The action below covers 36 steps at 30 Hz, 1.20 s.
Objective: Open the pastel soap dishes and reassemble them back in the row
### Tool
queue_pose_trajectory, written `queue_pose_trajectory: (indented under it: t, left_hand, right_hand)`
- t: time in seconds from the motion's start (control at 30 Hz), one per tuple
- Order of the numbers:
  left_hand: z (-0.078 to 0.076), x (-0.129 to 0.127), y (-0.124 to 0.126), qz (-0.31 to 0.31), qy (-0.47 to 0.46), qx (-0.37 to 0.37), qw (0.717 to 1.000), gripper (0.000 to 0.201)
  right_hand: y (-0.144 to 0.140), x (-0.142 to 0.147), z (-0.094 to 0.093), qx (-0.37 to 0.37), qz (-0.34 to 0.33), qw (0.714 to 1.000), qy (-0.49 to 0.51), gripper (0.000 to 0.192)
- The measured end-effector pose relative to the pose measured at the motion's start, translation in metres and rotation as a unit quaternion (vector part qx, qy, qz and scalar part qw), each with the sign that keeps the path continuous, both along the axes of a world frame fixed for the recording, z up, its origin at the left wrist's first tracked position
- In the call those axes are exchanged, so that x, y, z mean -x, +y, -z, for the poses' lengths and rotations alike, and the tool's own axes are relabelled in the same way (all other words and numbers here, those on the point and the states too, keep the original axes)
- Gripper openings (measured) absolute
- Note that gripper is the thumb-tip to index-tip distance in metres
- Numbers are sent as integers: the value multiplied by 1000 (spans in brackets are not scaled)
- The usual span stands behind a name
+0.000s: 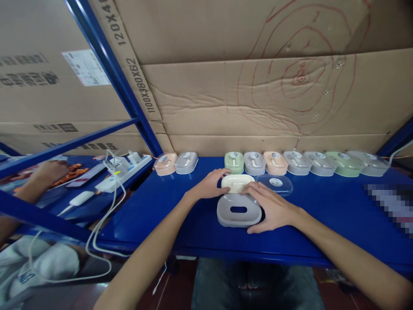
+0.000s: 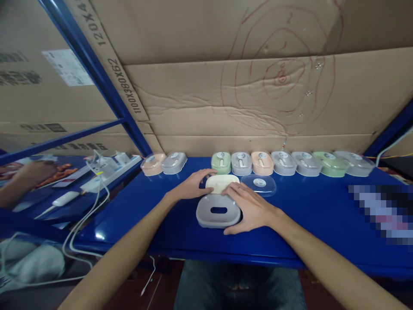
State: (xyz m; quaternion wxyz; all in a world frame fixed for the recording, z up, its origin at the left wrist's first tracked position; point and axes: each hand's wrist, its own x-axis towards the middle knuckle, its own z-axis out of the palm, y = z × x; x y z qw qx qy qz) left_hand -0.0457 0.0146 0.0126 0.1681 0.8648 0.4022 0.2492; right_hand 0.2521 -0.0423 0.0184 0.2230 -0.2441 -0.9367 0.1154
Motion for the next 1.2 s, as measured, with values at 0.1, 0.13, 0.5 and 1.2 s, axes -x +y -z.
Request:
queue_pose_trajectory:
  t: [0.1, 0.13, 0.5, 1.2]
  left_hand:
    - [0, 0, -1, -3, 3, 7, 1000, 67]
    - [-1, 0, -1, -5, 7, 11, 1000, 67]
    - [-1, 3, 4, -4, 28, 35, 999, 67]
    - [-9, 8, 5, 30, 18, 82, 996, 68]
  right_hand:
    - [0, 0, 0, 0, 0, 1000, -6, 93]
    - [0, 1, 0, 1, 0, 1000, -7, 93]
    - [2, 0, 3, -7, -12, 1000, 0, 93]
    - [4, 0, 3, -5, -11, 1000, 18, 86]
